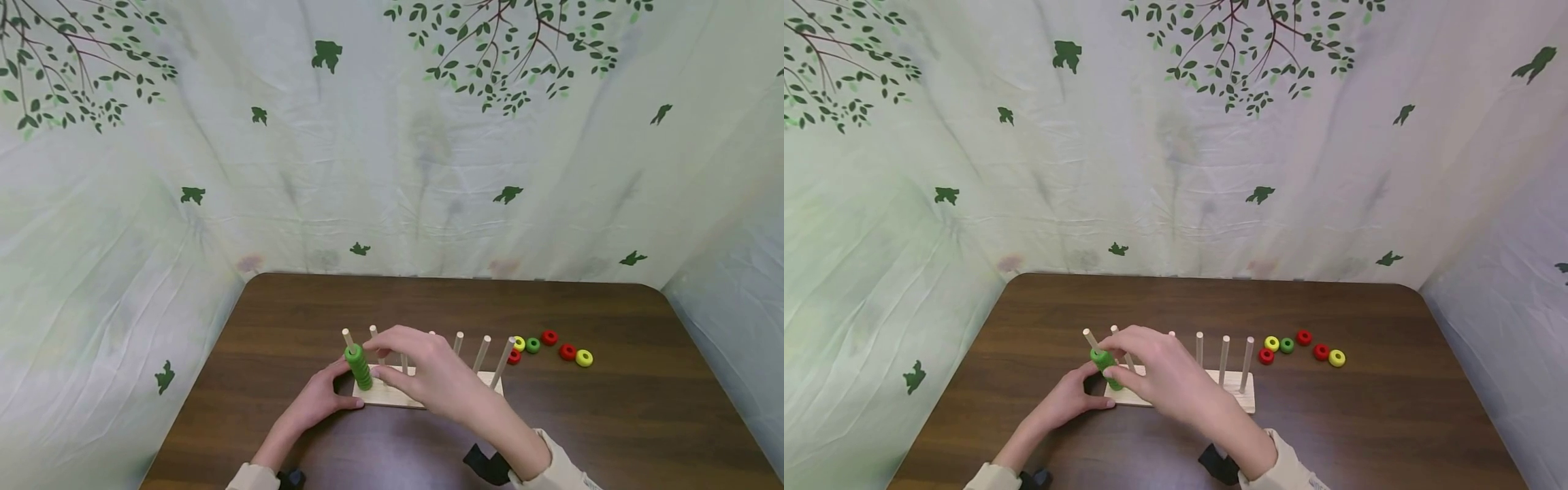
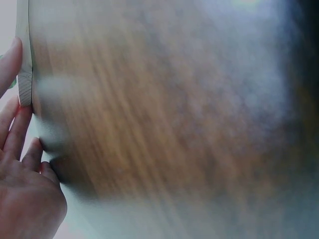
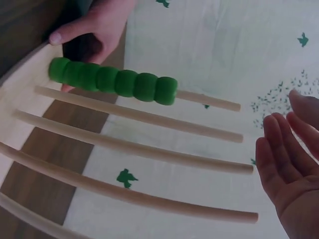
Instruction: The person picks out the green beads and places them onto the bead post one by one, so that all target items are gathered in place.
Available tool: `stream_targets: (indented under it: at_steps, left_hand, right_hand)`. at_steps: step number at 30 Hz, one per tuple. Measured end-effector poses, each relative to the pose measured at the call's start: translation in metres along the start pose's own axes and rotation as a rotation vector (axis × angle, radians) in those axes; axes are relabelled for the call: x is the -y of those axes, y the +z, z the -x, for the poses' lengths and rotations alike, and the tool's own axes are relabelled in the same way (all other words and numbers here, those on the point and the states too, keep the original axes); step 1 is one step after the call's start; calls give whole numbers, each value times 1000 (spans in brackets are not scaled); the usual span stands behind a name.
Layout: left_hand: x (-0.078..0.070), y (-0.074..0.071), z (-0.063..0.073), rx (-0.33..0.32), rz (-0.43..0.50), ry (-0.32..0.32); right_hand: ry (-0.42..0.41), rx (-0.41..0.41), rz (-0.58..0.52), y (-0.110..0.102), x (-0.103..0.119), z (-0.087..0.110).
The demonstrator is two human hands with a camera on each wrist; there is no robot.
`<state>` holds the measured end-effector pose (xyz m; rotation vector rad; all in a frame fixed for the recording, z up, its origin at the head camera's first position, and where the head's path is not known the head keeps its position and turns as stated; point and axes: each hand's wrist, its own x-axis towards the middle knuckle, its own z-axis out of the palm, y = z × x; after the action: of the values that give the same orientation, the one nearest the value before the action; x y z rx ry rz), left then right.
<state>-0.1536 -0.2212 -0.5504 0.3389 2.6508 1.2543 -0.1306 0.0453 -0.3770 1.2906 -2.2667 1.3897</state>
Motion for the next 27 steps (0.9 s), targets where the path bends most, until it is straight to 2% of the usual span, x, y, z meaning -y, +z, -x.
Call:
stream_targets:
  at_steps: [7, 12, 14, 21, 27]
  left_hand:
    - [-3, 0, 0, -11, -17, -8]
    - [-4, 1, 1, -19, -14, -6]
    - [-3, 2, 1, -19, -13, -5]
    - [-3, 2, 1, -23, -19, -5]
    - [-3, 1, 1, -20, -26, -5]
  right_hand:
    - [106, -1, -4, 4, -5, 31]
    - [229, -16, -18, 7, -11, 54]
    - [269, -31, -18, 9, -15, 64]
    - [319, -120, 23, 12, -34, 100]
    - [448, -181, 53, 5, -49, 132]
